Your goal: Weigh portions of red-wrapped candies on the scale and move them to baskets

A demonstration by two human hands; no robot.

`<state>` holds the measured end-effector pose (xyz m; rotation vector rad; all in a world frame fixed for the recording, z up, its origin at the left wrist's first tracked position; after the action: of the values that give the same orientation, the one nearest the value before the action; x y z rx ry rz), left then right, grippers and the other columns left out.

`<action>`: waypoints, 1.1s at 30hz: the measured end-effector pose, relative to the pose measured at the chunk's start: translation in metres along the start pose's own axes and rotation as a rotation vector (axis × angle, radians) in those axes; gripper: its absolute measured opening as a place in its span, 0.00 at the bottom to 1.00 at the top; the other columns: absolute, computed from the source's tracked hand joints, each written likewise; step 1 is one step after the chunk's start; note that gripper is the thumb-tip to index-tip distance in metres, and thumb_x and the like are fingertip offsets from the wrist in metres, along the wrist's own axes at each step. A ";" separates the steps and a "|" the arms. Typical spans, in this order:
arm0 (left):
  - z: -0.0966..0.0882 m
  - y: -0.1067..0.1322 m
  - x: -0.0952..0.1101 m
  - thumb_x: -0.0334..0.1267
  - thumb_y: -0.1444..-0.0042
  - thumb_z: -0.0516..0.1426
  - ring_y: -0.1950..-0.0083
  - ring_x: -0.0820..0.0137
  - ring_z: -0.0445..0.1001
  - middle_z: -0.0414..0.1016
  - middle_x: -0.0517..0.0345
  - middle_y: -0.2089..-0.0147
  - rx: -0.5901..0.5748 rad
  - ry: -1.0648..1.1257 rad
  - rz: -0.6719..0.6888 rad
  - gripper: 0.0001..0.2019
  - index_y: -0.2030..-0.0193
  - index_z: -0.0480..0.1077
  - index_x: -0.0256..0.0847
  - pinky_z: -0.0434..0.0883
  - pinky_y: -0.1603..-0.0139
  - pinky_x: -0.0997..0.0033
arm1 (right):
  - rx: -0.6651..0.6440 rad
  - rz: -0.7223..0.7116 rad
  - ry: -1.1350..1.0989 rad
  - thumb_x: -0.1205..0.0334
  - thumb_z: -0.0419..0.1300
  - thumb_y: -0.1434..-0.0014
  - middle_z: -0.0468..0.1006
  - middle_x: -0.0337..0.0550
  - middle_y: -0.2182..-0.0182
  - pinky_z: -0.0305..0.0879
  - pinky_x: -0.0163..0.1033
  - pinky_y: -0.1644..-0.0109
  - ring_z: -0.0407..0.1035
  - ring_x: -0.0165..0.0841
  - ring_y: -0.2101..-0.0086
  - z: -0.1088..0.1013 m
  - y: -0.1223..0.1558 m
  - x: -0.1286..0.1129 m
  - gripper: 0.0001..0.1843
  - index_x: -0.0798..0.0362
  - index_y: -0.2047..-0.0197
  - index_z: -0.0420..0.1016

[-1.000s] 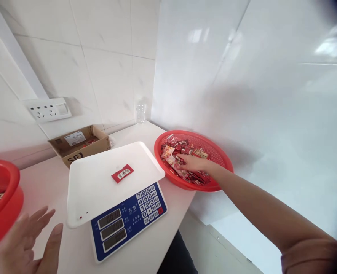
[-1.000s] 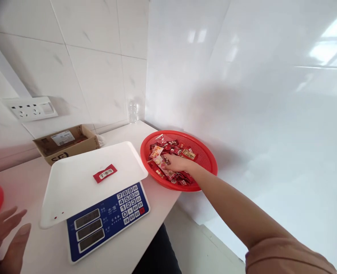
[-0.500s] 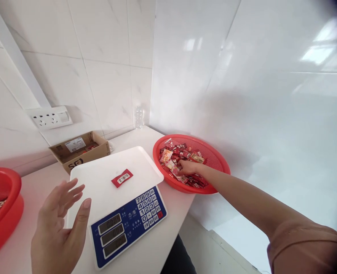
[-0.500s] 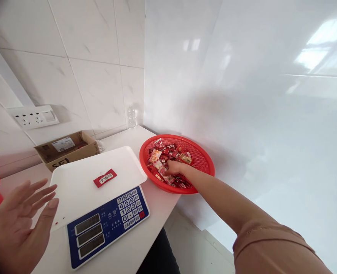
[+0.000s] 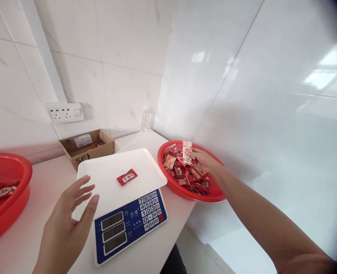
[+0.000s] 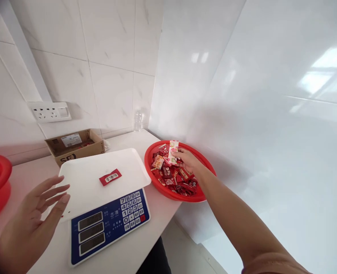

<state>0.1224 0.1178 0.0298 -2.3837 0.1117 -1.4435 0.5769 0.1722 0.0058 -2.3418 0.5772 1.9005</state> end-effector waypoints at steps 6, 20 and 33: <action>0.020 0.009 0.001 0.55 0.49 0.58 0.44 0.57 0.70 0.70 0.52 0.44 -0.169 0.337 -0.217 0.25 0.45 0.64 0.53 0.76 0.59 0.63 | -0.153 -0.057 -0.263 0.56 0.65 0.49 0.78 0.42 0.59 0.72 0.38 0.61 0.73 0.34 0.61 0.077 0.030 -0.034 0.14 0.48 0.59 0.72; 0.066 0.031 0.011 0.47 0.44 0.57 0.48 0.63 0.69 0.69 0.52 0.47 -0.496 0.881 -0.423 0.25 0.40 0.59 0.51 0.74 0.54 0.62 | -0.656 -0.325 -0.079 0.46 0.54 0.40 0.72 0.46 0.52 0.68 0.40 0.56 0.69 0.34 0.56 0.275 0.149 -0.074 0.24 0.48 0.45 0.63; 0.053 0.025 0.003 0.50 0.43 0.54 0.60 0.71 0.69 0.67 0.59 0.56 -0.372 0.902 -0.450 0.18 0.47 0.64 0.52 0.72 0.66 0.73 | -0.667 -0.316 -0.149 0.52 0.56 0.40 0.69 0.44 0.45 0.65 0.45 0.49 0.66 0.35 0.51 0.264 0.143 -0.070 0.23 0.43 0.42 0.63</action>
<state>0.1728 0.1075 0.0020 -1.8573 0.0655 -2.8372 0.2727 0.1328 0.0368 -2.3755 -0.4959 2.3163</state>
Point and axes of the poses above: each hand's wrist, its own y-axis away from the middle knuckle, its own z-axis out of the palm, x = y × z, the point moved 10 cm from there along -y, towards the middle knuckle
